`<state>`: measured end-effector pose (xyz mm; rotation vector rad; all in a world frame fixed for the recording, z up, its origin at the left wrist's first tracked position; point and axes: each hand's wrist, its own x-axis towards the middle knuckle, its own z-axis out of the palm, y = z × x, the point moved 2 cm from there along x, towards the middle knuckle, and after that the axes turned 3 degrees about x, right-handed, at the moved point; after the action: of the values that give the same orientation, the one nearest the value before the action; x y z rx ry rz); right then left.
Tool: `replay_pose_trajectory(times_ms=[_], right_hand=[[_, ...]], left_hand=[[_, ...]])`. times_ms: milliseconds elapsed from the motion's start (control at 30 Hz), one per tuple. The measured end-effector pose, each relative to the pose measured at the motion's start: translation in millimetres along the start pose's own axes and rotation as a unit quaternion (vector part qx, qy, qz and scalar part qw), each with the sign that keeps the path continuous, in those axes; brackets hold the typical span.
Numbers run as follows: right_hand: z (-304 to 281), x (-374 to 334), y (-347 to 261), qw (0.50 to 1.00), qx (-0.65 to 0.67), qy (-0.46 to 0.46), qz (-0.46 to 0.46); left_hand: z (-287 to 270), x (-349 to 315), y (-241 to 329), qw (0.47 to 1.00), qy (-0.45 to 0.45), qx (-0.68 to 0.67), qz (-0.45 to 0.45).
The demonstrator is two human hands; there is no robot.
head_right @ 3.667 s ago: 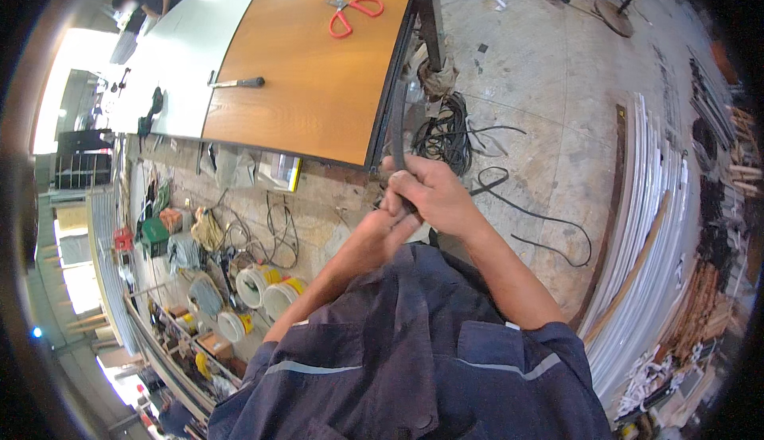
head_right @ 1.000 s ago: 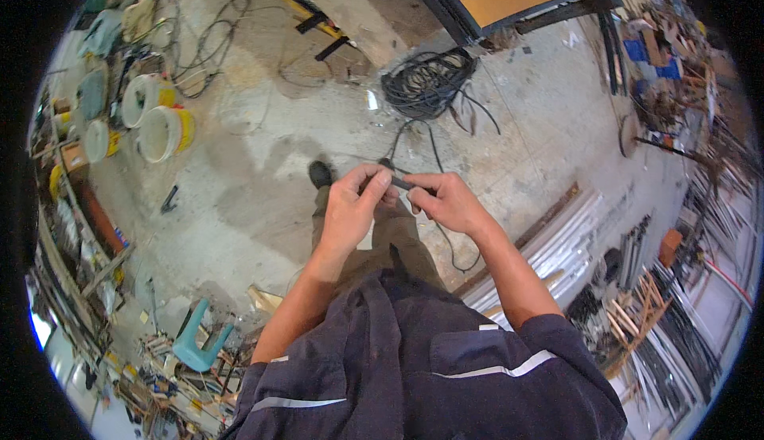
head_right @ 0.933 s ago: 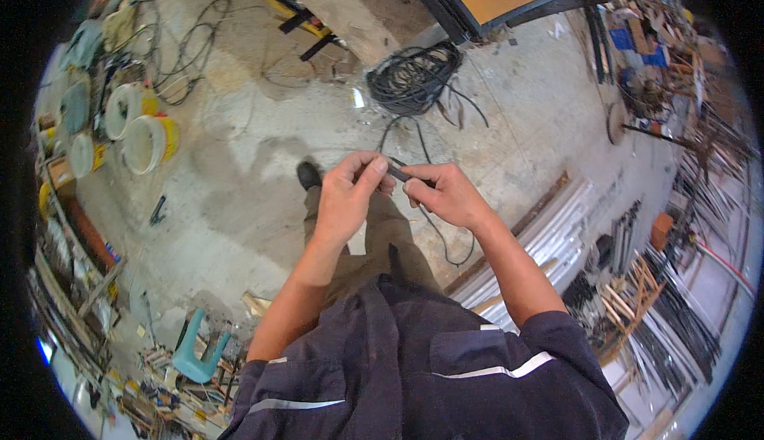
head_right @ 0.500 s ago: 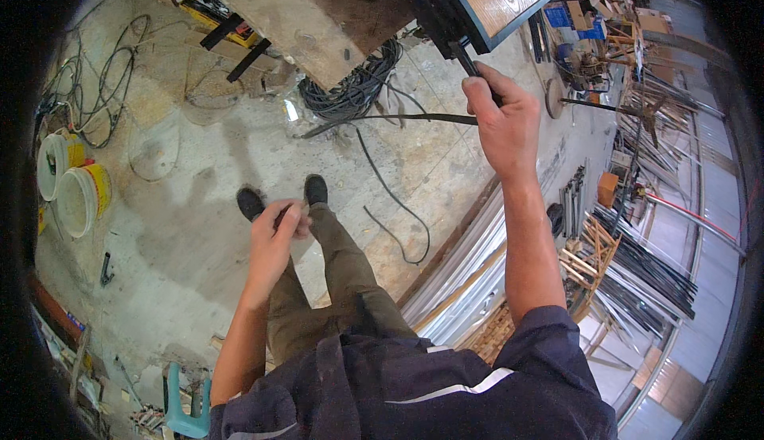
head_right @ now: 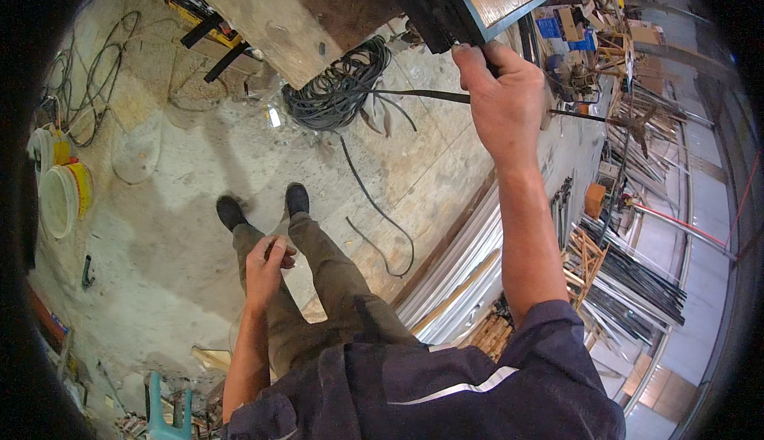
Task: The person measures and cuts a black rubber strip to fit the curved edge of a wooden panel, then presses the strip into a groove along the panel's edge. The person uses red-handled scissors to trim excess material and adjusts the strip by hand to ensure a snug fit.
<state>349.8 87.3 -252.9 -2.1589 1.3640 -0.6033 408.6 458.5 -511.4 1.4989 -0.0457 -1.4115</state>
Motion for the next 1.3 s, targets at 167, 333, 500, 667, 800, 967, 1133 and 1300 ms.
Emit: replay_pose_trajectory(times_ms=[167,333,500,667,800,967,1133,1300], right_hand=[[9,-4,-1,0.997,0.078,0.013,0.01],[14,-1,4,0.994,0.104,0.006,0.016],[20,-3,-3,0.985,0.165,0.005,0.048],[23,-2,-1,0.98,0.195,0.001,0.046],[24,-1,1,0.974,0.223,-0.003,0.049],[27,3,4,0.968,0.25,-0.02,0.022],[19,4,11,0.967,0.25,-0.051,0.016],[12,-5,11,0.961,0.264,-0.081,0.025]], left_hand=[[16,3,0,1.0,0.0,-0.002,-0.001],[29,6,14,1.0,-0.003,-0.011,0.014],[62,12,66,0.997,-0.043,-0.01,0.056],[121,17,170,0.952,-0.056,0.004,0.299],[152,34,251,0.862,0.042,0.031,0.504],[184,67,289,0.826,0.121,-0.013,0.55],[195,82,295,0.833,0.135,-0.048,0.534],[195,87,294,0.832,0.114,-0.098,0.534]])
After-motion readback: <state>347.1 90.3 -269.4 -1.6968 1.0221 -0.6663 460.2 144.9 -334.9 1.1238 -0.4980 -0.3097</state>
